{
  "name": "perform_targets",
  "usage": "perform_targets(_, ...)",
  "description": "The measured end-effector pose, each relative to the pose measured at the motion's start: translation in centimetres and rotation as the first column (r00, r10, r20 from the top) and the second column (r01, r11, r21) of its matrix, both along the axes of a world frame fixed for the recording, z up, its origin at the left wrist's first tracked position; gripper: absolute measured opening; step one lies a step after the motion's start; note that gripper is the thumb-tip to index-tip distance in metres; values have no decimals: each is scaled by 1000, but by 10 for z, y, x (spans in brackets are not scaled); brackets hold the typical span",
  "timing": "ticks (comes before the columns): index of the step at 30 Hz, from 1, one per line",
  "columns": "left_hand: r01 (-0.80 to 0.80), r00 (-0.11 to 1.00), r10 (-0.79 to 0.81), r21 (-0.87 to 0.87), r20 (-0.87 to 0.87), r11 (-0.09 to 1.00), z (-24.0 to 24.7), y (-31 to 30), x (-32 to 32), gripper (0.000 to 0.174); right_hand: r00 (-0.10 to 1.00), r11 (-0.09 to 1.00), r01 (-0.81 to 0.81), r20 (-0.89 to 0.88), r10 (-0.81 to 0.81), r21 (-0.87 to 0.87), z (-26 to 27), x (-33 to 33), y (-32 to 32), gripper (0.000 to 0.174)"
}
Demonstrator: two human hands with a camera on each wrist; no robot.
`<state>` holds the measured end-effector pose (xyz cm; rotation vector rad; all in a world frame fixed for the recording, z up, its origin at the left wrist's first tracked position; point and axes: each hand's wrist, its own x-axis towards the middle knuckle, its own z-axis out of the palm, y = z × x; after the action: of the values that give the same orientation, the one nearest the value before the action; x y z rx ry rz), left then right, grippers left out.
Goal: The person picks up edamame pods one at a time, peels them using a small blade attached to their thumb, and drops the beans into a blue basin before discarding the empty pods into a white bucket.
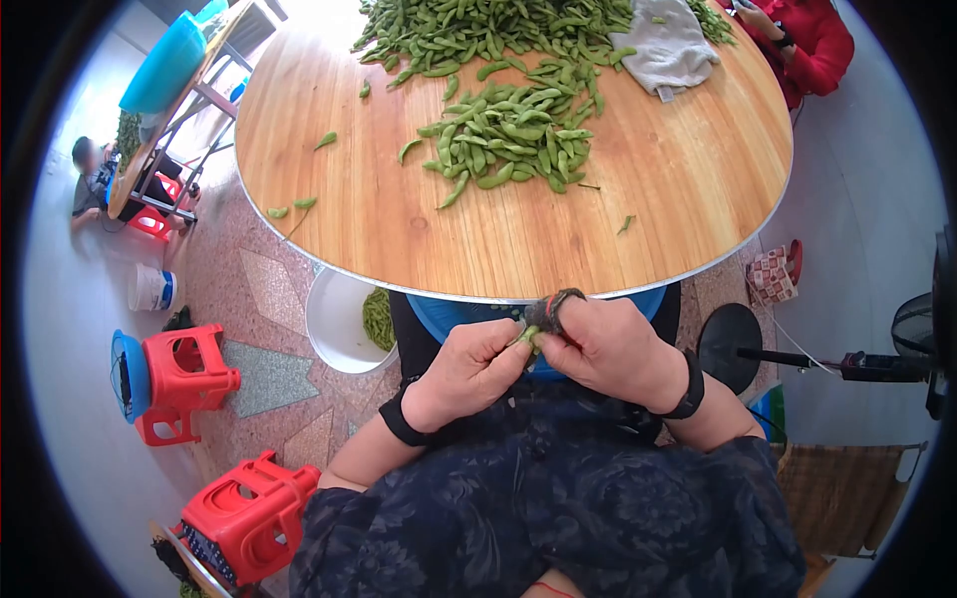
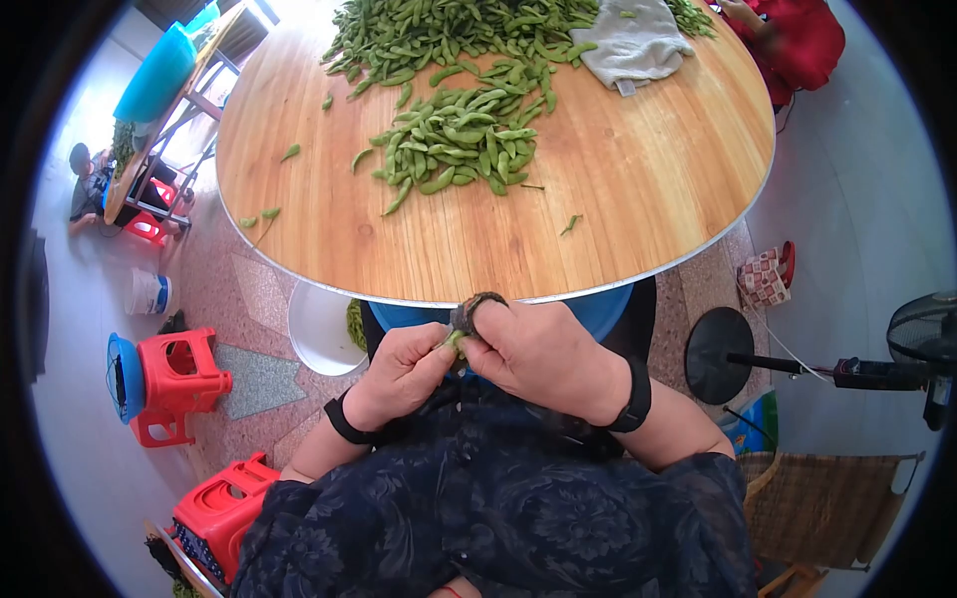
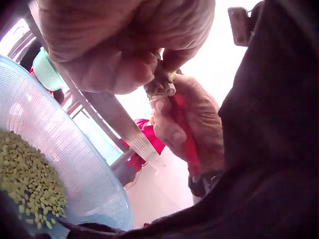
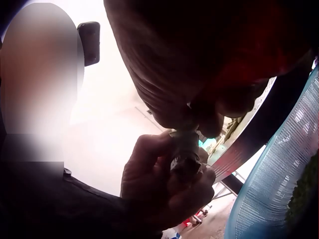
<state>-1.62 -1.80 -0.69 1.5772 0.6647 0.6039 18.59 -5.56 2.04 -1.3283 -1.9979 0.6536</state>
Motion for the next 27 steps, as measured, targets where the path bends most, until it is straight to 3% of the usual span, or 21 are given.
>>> perform_targets(2,81,997,-81,63,-17,995,1,1,-2,23,993,988,-109,47,105,113,3,2,1,18)
perform_targets(5,156,987,-156,6,-38,988,3,2,-3,24,988,979,-154,-2,156,132,-3,3,2,15)
perform_targets(9,158,985,-155,39,-79,987,-2,4,-7,24,999,980,-35,48,26,195,-10,-2,-1,15)
perform_targets(11,133,990,-136,-93,-31,987,1,3,-10,25,980,996,42,192,-57,82,-9,2,-1,14)
perform_targets(14,79,996,-82,-85,-31,993,-7,3,-12,25,980,998,63,189,-60,-11,-1,5,-6,16)
perform_targets(16,103,994,-105,-46,-42,994,-4,5,-10,25,989,996,75,128,-69,-45,-1,8,-5,18)
perform_targets(18,129,990,-129,-6,-52,992,-2,6,-7,24,984,975,-65,-174,28,-212,2,12,-3,20)
perform_targets(21,160,981,-148,86,-126,983,-1,7,-2,15,980,965,-66,-199,15,-253,-8,4,-3,21)
perform_targets(24,76,992,-66,97,-108,992,-8,3,4,17,993,996,-20,-121,9,-86,-12,-4,-9,22)
perform_targets(27,45,998,-47,-34,-48,998,-12,-1,8,10,994,998,-57,-95,57,1,-9,-12,-15,18)
